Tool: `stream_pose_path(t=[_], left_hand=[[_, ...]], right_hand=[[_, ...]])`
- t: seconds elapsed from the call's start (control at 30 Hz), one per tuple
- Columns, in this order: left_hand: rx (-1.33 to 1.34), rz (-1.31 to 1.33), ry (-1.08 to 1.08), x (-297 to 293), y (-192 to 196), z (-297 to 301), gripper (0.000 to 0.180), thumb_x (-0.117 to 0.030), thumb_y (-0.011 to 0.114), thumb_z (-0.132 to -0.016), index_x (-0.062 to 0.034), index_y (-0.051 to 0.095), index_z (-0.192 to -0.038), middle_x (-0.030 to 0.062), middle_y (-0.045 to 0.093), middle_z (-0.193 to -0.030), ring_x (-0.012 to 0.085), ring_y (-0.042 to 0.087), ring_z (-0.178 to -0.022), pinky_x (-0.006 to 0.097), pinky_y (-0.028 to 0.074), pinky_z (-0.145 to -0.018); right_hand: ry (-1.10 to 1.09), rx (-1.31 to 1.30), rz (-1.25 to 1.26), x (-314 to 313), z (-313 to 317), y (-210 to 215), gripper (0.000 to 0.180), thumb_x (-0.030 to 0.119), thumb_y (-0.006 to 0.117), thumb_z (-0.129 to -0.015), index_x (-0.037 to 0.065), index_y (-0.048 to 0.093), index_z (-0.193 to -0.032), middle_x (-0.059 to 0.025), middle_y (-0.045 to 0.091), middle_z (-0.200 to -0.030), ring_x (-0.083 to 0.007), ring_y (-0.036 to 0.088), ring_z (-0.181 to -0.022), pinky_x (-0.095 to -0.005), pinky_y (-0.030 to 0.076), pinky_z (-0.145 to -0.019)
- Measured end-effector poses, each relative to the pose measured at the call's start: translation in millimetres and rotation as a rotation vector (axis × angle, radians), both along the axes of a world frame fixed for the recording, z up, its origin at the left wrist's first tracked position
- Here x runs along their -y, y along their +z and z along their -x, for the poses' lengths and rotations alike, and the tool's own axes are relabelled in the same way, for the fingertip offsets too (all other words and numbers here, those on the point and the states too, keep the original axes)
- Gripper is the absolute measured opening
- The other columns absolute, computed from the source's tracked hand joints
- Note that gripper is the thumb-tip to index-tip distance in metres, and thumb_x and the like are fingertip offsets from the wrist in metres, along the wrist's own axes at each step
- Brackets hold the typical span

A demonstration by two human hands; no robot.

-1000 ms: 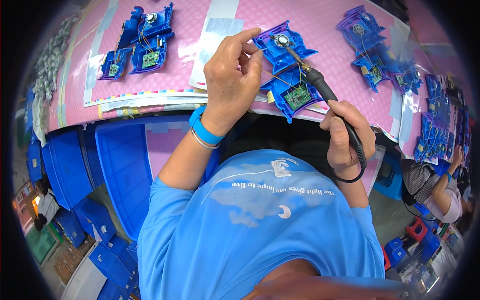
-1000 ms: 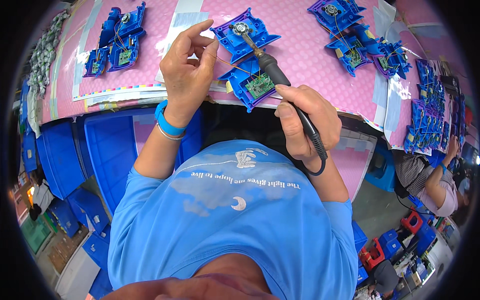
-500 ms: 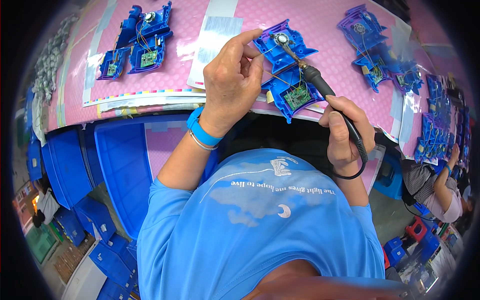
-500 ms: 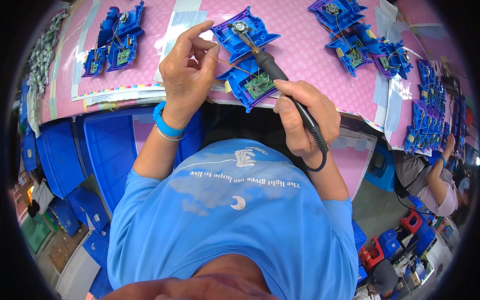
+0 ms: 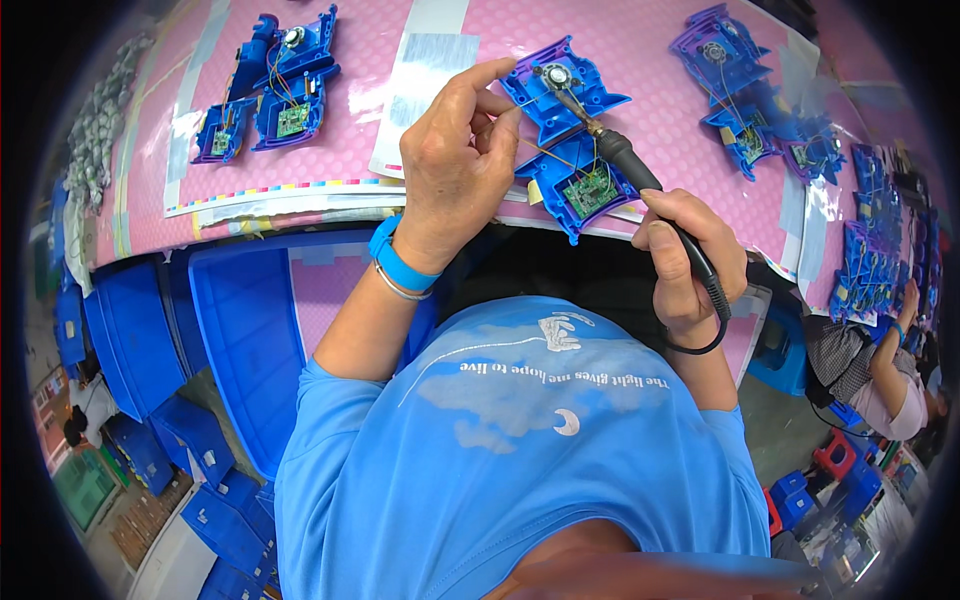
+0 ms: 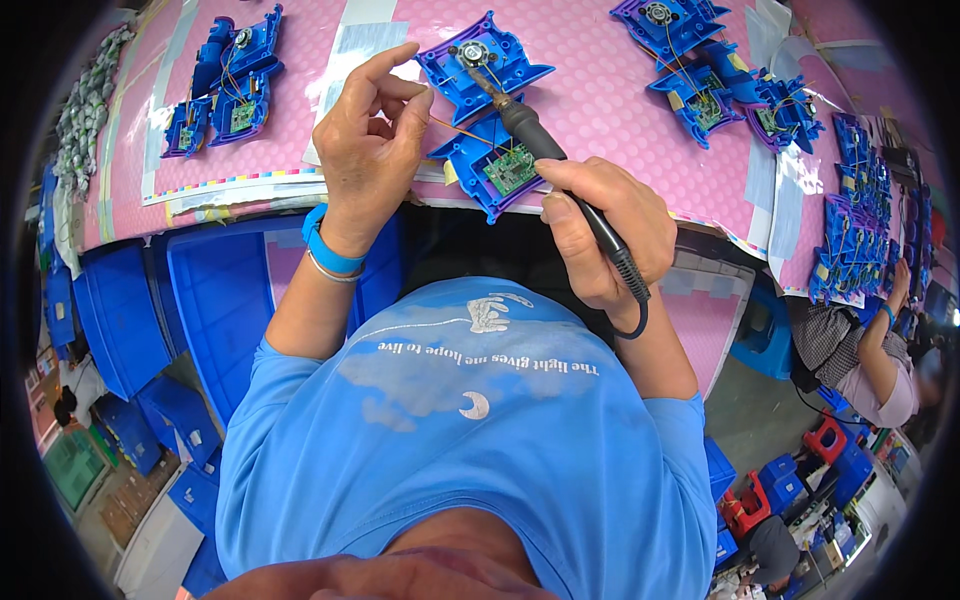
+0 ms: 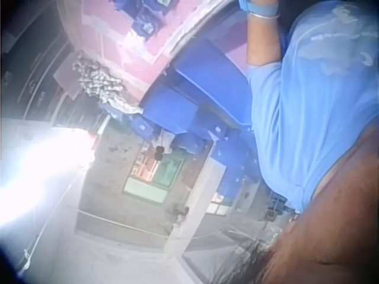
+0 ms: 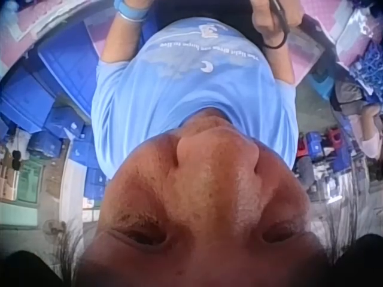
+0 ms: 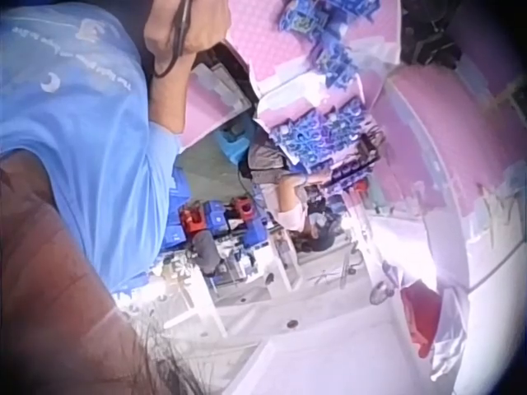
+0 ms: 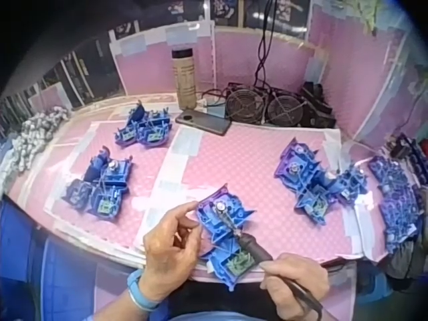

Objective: Soldering components or wires onto small electronic circuit boards at a factory workbench.

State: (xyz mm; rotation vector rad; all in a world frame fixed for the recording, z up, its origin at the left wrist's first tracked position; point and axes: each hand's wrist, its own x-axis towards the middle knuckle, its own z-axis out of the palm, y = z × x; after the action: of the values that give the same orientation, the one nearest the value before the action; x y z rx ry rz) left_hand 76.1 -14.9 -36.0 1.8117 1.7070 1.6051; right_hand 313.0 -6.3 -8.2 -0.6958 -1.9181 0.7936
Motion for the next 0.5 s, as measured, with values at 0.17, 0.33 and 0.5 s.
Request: stream_pose_path(t=[0.17, 0.33, 0.5], left_hand=[[0.019, 0.000, 0.023, 0.9, 0.5, 3.8, 0.041, 0.004, 0.076, -0.087, -0.0068, 0.069, -0.126, 0.0019, 0.074, -0.085, 0.0054, 0.067, -0.072, 0.019, 0.052, -0.059], [-0.004, 0.019, 0.040, 2.1, 1.6, 10.6, 0.042, 0.005, 0.076, -0.087, -0.0059, 0.068, -0.126, 0.0021, 0.074, -0.085, 0.0052, 0.065, -0.070, 0.019, 0.052, -0.058], [0.002, 0.002, 0.020, 1.8, 3.4, 11.4, 0.044, 0.010, 0.070, -0.083, -0.0027, 0.066, -0.125, 0.0043, 0.070, -0.081, 0.0097, 0.062, -0.062, 0.024, 0.051, -0.057]], right_hand=[[-0.003, -0.178, 0.006, -1.3, -1.7, -4.9, 0.023, 0.001, 0.062, -0.091, -0.010, 0.068, -0.110, -0.0145, 0.067, -0.077, -0.0184, 0.063, -0.064, -0.0295, 0.050, -0.061], [-0.022, -0.235, 0.074, -1.8, 0.1, -1.7, 0.022, 0.000, 0.064, -0.089, -0.010, 0.071, -0.107, -0.0120, 0.068, -0.073, -0.0179, 0.066, -0.063, -0.0285, 0.051, -0.059], [-0.007, -0.106, 0.109, -1.0, 0.6, -0.7, 0.028, 0.008, 0.061, -0.097, -0.011, 0.067, -0.117, -0.0142, 0.067, -0.081, -0.0149, 0.061, -0.068, -0.0267, 0.047, -0.062]])
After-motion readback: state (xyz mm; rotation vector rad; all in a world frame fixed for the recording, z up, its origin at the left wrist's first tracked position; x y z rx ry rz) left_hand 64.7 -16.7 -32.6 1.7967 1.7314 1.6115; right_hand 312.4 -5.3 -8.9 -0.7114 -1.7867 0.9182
